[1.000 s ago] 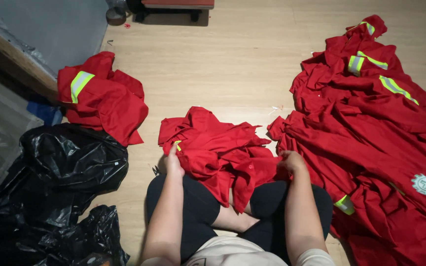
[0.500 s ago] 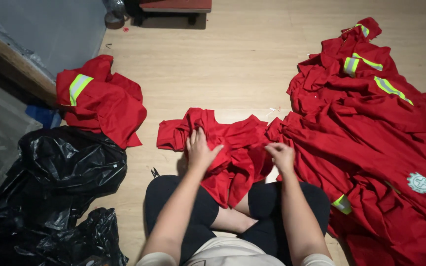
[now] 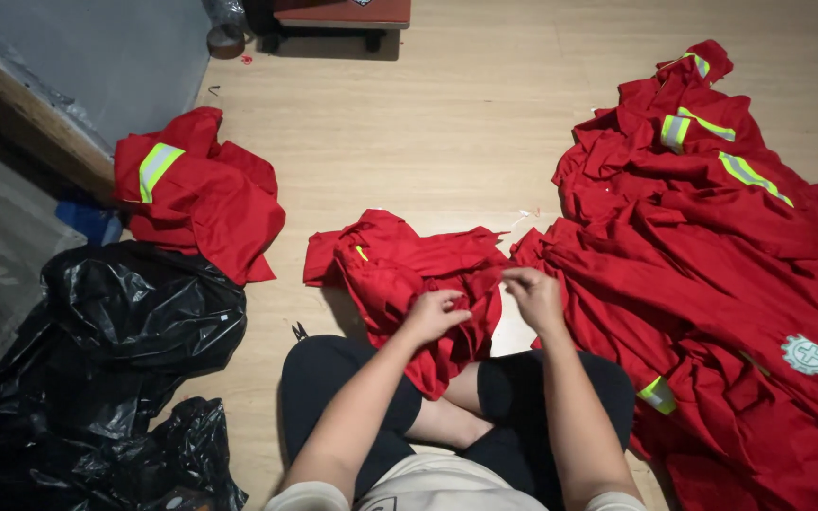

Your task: Trimming loose threads from red jumpsuits using thread nippers

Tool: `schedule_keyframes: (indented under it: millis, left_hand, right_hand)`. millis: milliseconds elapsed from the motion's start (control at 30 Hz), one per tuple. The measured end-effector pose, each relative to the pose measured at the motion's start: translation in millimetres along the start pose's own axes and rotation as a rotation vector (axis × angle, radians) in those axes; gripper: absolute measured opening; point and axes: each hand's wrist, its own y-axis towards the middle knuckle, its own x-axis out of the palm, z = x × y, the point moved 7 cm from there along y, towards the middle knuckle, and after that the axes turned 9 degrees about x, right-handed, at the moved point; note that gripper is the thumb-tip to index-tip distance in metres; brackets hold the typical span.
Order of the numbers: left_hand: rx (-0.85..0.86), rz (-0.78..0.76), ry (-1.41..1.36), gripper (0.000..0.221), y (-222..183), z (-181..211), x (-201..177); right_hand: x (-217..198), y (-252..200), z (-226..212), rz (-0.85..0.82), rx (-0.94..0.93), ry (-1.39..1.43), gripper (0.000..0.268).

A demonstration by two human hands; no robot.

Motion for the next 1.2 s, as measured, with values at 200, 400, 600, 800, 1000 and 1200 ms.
schedule_keyframes:
  millis: [200, 400, 600, 800, 1000, 1200]
  left_hand:
    - [-0.214, 0.032, -0.528, 0.06, 3.4, -78.7, 2.1]
    - [-0.176, 0.107, -0.524, 0.057, 0.2, -56.4, -8.6]
    - [-0.098, 0.027, -0.175, 0.044, 10.2, -75.5, -27.4]
    - [-0.162, 0.033, -0.45, 0.029, -15.8, -4.1, -39.4]
    - [0.146, -0.019, -0.017, 0.033, -6.4, 54.6, -54.5]
    - [0.206, 0.068, 0.234, 0.028, -13.5, 67.6, -74.5]
  right_hand:
    - [-14.5, -12.1, -6.1, 0.306, -0.119, 0.118, 0.029]
    - [70.2, -61.4, -15.8, -0.255, -0.01, -0.028, 0.014]
    - [88.0, -16.7, 89.2, -0.397, 0.477, 0.888, 0.012]
    - [22.6, 3.8, 1.3, -0.302, 0.151, 0.331, 0.014]
    - [9.3, 8.9, -30.7, -0.168, -0.003, 0.072, 0.01]
    - [20.8, 5.4, -22.2, -0.14, -0.023, 0.085, 0.01]
